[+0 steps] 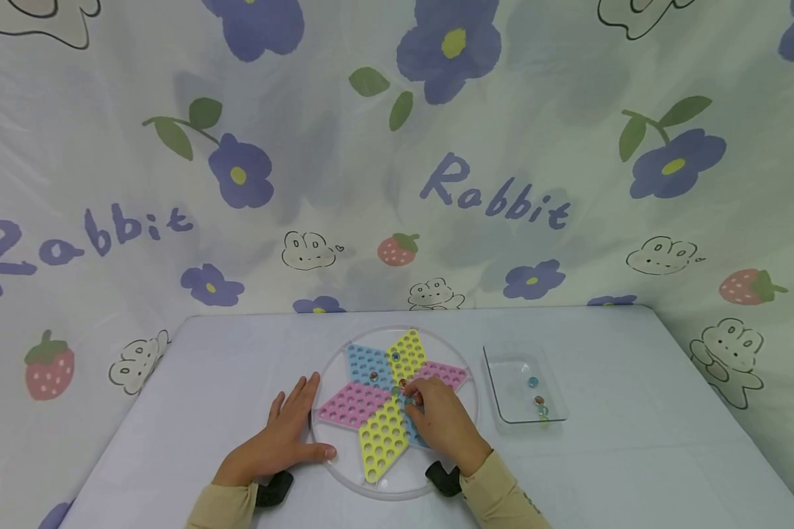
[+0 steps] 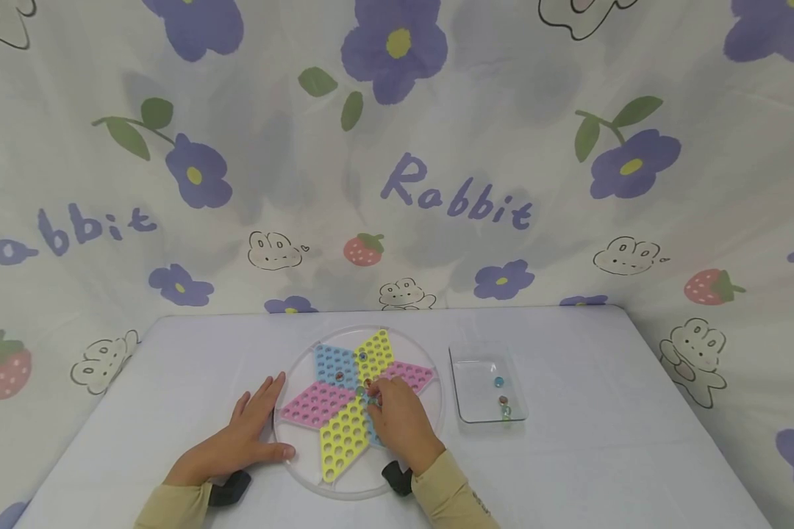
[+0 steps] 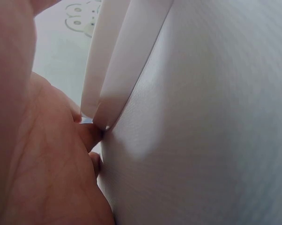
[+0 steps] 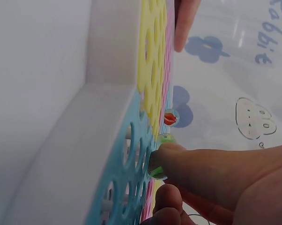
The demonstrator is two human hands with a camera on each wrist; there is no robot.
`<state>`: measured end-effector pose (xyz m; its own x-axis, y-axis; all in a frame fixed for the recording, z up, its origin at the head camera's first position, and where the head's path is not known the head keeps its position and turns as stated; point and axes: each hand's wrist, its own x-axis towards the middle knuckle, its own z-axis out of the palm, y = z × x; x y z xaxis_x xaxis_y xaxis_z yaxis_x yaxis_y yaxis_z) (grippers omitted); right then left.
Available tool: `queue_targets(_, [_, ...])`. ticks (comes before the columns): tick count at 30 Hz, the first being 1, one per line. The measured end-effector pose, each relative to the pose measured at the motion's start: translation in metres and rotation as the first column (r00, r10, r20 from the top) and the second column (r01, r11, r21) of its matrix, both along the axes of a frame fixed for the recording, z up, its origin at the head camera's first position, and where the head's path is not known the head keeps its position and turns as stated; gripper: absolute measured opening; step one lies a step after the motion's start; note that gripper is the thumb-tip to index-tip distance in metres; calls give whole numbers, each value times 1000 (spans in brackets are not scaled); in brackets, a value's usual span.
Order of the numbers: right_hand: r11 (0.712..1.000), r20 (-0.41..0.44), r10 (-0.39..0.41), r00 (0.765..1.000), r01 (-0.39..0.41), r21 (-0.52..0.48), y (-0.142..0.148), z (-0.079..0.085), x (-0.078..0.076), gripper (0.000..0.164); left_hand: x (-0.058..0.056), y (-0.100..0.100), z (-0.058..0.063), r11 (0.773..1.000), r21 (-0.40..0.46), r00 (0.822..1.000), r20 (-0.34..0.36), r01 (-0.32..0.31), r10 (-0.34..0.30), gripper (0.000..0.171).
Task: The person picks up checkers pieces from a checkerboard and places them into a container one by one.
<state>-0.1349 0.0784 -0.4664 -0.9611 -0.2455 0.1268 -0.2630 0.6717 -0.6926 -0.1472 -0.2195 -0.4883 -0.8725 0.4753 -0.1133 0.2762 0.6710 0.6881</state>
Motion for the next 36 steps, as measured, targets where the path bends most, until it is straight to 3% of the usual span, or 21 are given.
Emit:
queue_targets(24, [1000, 24, -4, 1000, 3, 6, 1, 1, 0, 11, 0, 1, 2, 1000, -4, 1000, 11, -7, 7, 125])
queue_targets(36, [1000, -42, -21, 999, 21, -5, 7, 8, 1, 12, 1, 2, 4, 1000, 10, 1000, -1, -2, 2, 124])
